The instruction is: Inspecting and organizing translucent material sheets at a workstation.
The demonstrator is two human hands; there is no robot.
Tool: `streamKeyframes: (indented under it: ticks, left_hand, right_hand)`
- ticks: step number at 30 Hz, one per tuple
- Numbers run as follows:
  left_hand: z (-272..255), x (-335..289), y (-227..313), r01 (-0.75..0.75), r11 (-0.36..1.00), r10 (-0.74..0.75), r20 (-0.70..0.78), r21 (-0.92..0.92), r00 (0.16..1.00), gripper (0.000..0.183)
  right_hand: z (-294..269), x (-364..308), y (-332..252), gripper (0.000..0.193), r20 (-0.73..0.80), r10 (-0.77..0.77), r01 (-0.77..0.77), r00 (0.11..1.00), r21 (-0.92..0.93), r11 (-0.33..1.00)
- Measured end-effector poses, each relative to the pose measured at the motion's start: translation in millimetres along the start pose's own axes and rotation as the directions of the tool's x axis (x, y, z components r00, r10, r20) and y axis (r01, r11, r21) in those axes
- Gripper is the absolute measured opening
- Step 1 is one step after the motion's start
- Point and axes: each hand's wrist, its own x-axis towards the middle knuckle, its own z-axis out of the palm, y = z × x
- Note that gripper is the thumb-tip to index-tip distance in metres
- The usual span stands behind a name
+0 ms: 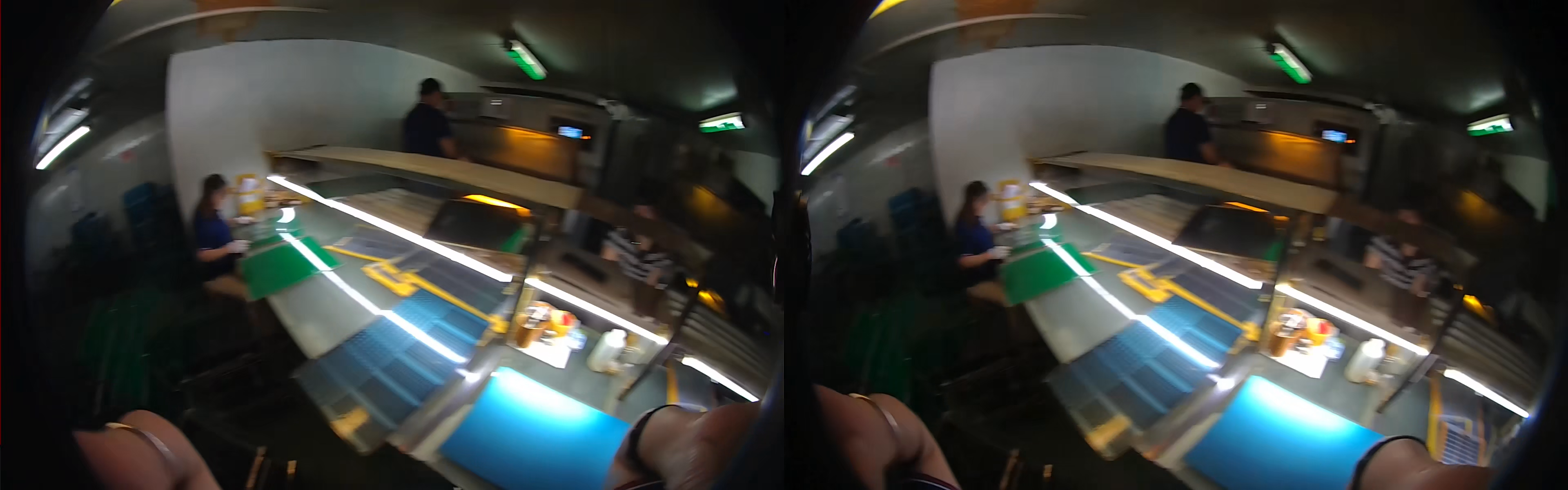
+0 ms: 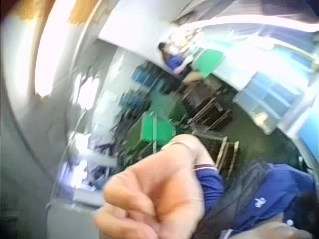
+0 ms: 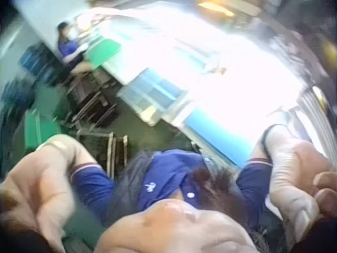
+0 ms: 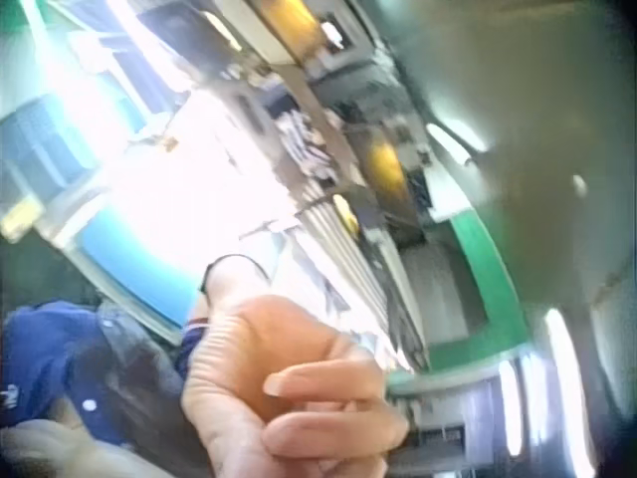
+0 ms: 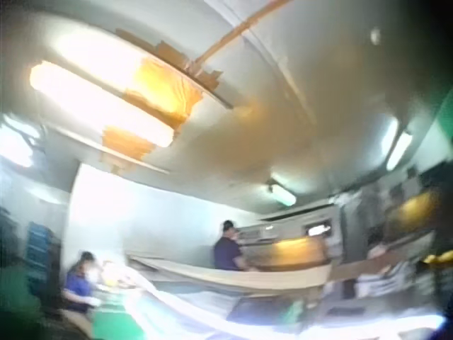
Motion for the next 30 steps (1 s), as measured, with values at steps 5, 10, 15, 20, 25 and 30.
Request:
streamKeyframes:
  ticks: [5,10,15,20,25,30]
  left_hand:
    - [122.4,-44.3,-18.3,0.227,0.95,-0.141,0.352,-0.214,0.925,0.027]
    - [191.8,-80.1,-6.9,0.361,0.865,-0.116,0.561,-0.348,0.82,0.029]
    - [224.7,-99.8,-4.1,0.432,0.806,-0.062,0.67,-0.404,0.74,0.03]
    - [234.1,-105.8,-7.5,0.471,0.779,-0.049,0.708,-0.414,0.704,0.032]
    - [231.2,-105.2,-16.7,0.486,0.778,-0.055,0.727,-0.399,0.684,0.033]
    - [221.1,-104.3,-26.4,0.492,0.787,-0.093,0.718,-0.372,0.69,0.035]
  right_hand:
    - [-73.2,-18.3,-6.1,0.037,-0.067,0.087,-0.098,0.994,-0.172,0.98]
    - [-138.2,-34.9,-29.9,0.038,-0.16,0.12,-0.169,0.98,-0.342,0.924]
    - [-183.0,-41.6,-56.2,0.039,-0.236,0.125,-0.227,0.964,-0.474,0.851]
    - [-210.4,-45.0,-66.8,0.04,-0.298,0.104,-0.261,0.949,-0.554,0.79]
    - [-250.3,-43.9,-70.6,0.04,-0.37,0.083,-0.313,0.925,-0.621,0.719]
    - [-295.5,-70.7,-93.0,0.041,-0.465,0.094,-0.419,0.881,-0.669,0.614]
